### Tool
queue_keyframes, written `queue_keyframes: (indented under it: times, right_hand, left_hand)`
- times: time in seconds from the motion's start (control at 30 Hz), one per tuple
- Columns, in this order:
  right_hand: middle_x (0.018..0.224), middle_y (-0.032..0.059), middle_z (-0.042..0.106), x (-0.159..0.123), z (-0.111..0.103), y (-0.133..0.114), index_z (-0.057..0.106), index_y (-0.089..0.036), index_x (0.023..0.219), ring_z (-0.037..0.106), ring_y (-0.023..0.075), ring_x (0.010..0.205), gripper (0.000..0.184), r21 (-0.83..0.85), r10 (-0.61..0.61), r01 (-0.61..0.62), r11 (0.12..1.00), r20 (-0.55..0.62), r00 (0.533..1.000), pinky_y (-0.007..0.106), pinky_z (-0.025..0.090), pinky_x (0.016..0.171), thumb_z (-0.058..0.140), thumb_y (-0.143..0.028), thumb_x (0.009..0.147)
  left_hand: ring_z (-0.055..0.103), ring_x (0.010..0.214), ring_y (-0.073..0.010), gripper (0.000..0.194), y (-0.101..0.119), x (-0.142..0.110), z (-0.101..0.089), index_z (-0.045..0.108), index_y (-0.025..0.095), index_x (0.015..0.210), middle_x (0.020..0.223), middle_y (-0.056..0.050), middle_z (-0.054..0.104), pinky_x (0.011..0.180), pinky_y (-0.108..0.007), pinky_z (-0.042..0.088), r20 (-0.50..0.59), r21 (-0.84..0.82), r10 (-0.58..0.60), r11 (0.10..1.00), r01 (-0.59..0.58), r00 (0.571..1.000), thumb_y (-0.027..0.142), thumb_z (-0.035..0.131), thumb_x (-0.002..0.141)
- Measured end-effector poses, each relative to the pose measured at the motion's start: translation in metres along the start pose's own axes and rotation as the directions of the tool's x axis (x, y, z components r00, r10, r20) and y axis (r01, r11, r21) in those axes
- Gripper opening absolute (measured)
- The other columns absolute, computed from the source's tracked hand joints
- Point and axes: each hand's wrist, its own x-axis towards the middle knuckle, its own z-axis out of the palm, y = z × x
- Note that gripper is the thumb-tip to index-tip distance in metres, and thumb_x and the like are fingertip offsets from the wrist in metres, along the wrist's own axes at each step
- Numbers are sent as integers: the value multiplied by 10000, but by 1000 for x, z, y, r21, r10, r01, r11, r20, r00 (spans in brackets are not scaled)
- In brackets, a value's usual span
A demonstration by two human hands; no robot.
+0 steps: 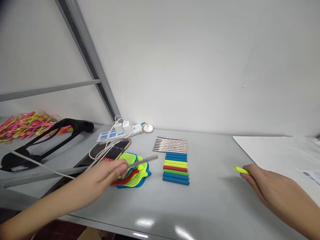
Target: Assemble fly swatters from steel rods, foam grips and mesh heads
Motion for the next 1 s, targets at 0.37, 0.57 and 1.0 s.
queue_keyframes:
  times: [0.37, 0.57, 1.0]
  right_hand:
    - [802, 38, 609, 42, 31, -155, 582, -183, 944, 536, 201, 702, 141, 53, -534, 540, 840, -95, 840, 334, 391, 632, 450, -135, 951]
    - [801, 47, 572, 50, 47, -166, 574, -181, 874, 476, 197, 681, 126, 23, -501, 514, 857, -188, 845, 329, 323, 610, 515, -264, 949]
    - [1107, 102, 619, 62, 44, -161, 569, -210, 1123, 546, 255, 903, 265, 343, -374, 439, 830, -241, 895, 418, 449, 788, 600, -268, 867]
  left_hand:
    - [580, 758, -202, 296, 31, 74, 11, 509, 216, 857, 835, -27, 595, 649, -305, 384, -261, 326, 200, 939, -109, 944, 325, 286, 1018]
    - [581, 813, -211, 288, 15, 141, 20, 565, 187, 916, 913, -72, 595, 714, -320, 412, -13, 347, 278, 902, -256, 961, 266, 302, 1002]
    - [583, 817, -209, 281, -16, 238, 54, 623, 201, 985, 981, -88, 567, 738, -314, 434, 146, 289, 251, 914, -284, 957, 265, 351, 959]
